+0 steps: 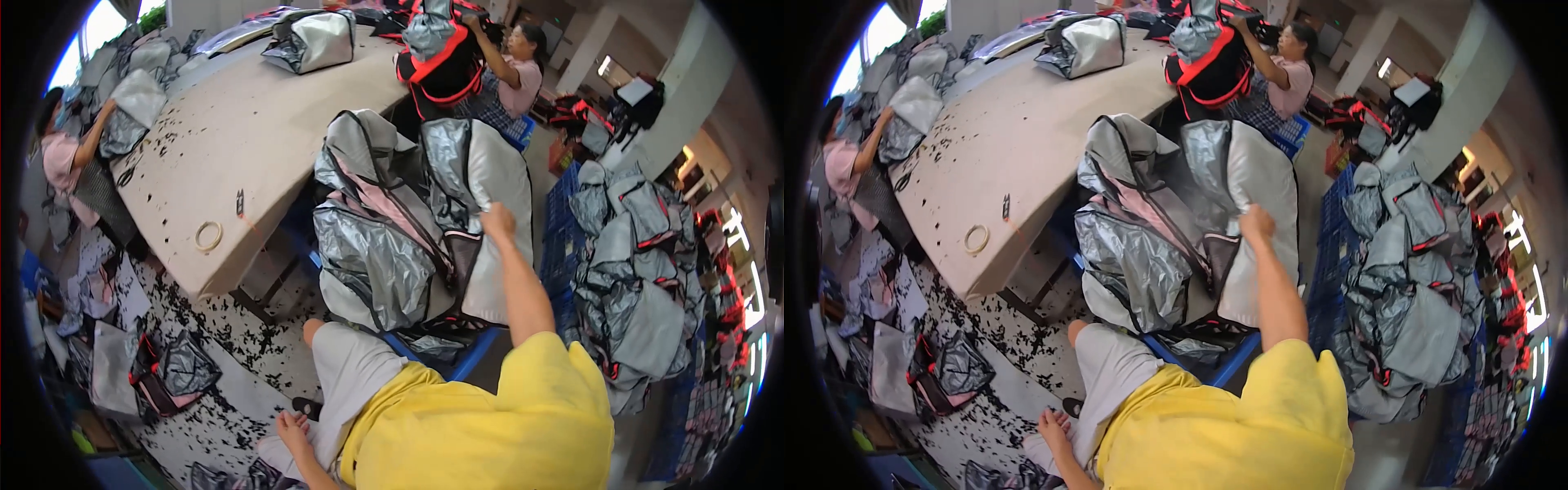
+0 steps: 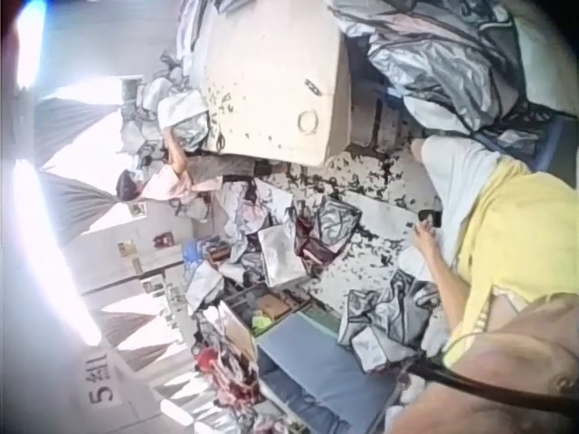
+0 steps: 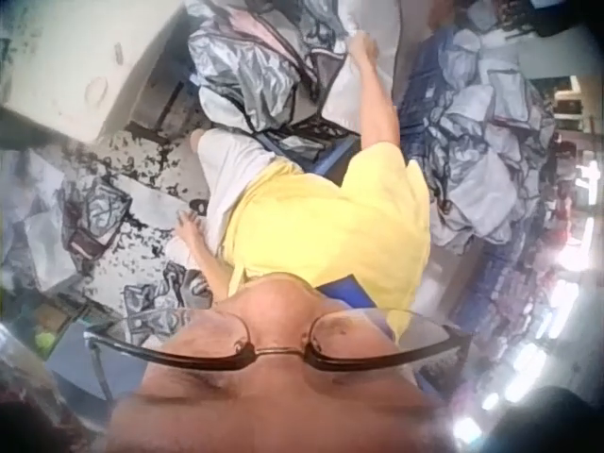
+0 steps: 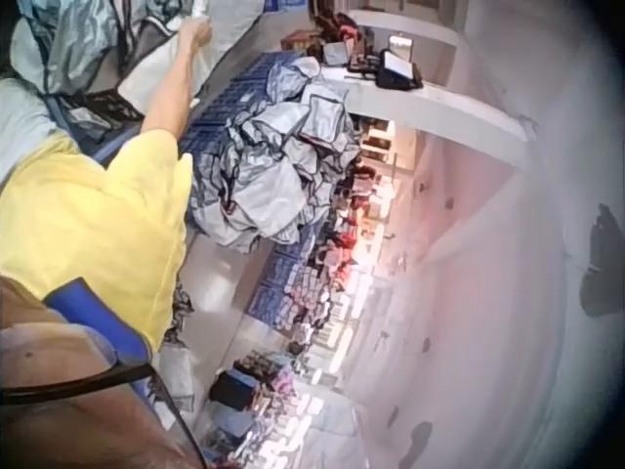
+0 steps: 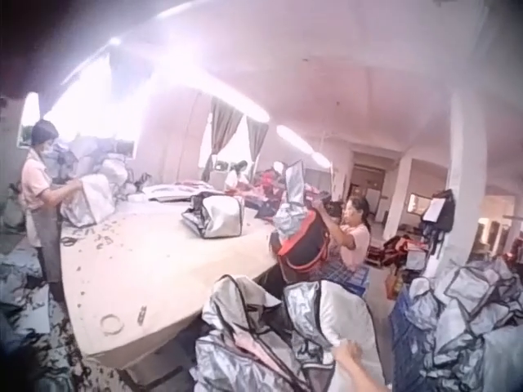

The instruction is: Inspecting, sorting, and organizing a large quantity of soft bags in a manufacturing workshop.

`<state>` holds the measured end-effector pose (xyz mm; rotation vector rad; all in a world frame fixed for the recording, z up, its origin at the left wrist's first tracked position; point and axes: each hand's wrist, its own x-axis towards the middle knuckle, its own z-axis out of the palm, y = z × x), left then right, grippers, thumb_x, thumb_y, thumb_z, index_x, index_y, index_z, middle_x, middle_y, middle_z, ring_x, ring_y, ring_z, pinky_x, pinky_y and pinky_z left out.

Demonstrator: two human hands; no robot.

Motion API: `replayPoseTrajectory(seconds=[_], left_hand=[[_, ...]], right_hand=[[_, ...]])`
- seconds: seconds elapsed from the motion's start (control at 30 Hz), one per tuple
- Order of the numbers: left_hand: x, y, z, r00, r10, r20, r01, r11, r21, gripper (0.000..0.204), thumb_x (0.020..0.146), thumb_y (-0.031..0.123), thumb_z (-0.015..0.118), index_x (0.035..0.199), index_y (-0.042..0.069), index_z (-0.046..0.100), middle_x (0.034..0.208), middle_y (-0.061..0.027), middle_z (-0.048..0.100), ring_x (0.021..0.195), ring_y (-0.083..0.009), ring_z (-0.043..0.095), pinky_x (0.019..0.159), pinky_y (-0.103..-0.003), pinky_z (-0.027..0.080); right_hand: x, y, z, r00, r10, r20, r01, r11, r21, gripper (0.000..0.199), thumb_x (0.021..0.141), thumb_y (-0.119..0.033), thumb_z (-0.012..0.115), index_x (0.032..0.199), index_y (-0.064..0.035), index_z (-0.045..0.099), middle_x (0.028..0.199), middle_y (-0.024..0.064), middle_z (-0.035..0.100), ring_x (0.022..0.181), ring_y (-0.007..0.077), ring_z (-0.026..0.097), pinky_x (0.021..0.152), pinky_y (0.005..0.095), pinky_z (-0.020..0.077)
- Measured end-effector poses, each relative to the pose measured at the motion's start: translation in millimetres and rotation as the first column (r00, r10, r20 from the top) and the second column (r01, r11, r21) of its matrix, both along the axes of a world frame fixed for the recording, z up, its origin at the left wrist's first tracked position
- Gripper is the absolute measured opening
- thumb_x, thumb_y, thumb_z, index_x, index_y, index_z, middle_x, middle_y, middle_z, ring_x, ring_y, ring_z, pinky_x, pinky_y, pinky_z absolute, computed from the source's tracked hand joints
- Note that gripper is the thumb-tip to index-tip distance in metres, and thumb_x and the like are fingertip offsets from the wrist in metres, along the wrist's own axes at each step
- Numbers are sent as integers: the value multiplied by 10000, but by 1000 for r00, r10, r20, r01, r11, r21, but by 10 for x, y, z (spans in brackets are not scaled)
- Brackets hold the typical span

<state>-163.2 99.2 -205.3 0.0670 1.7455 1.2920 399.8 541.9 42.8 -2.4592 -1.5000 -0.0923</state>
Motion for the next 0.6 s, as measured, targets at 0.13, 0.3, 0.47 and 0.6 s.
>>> replayPoseTrajectory(seconds=[0.13,0.3,0.47,0.6], left_hand=[[-60,-201,-99,990,117,79,-122,991,61,300,1087,355,534,1248,103,559,1009,-83,704,791,-161,696,582,-271,493],[-261,-63,-3,993,-77,-92,86,991,103,324,1068,333,563,1171,35,638,855,-31,634,722,-119,618,582,-265,482],[332,1363,2037,833,-357,-424,540,693,477,413,1049,249,611,1365,-15,570,1119,-96,691,995,-167,641,897,-305,514],[97,1897,2879,906,-379,-189,378,522,765,591,1107,458,434,1553,79,358,1405,-175,559,1320,-271,556,1066,-434,499]], right_hand=[[703,-198,1141,989,129,70,-144,936,320,316,844,-300,704,952,-8,757,929,259,731,908,417,726,799,528,549],[-227,-1375,2964,897,433,87,-422,784,455,257,872,-179,764,1069,-14,757,856,124,760,785,169,686,739,362,515],[-748,-2614,4071,695,713,95,-633,544,551,299,881,-37,669,1163,48,723,1044,38,755,986,129,658,948,295,498],[-1425,-2548,4308,536,790,298,-799,360,482,326,878,-131,673,1152,36,729,1036,61,763,1010,129,677,972,285,486]])
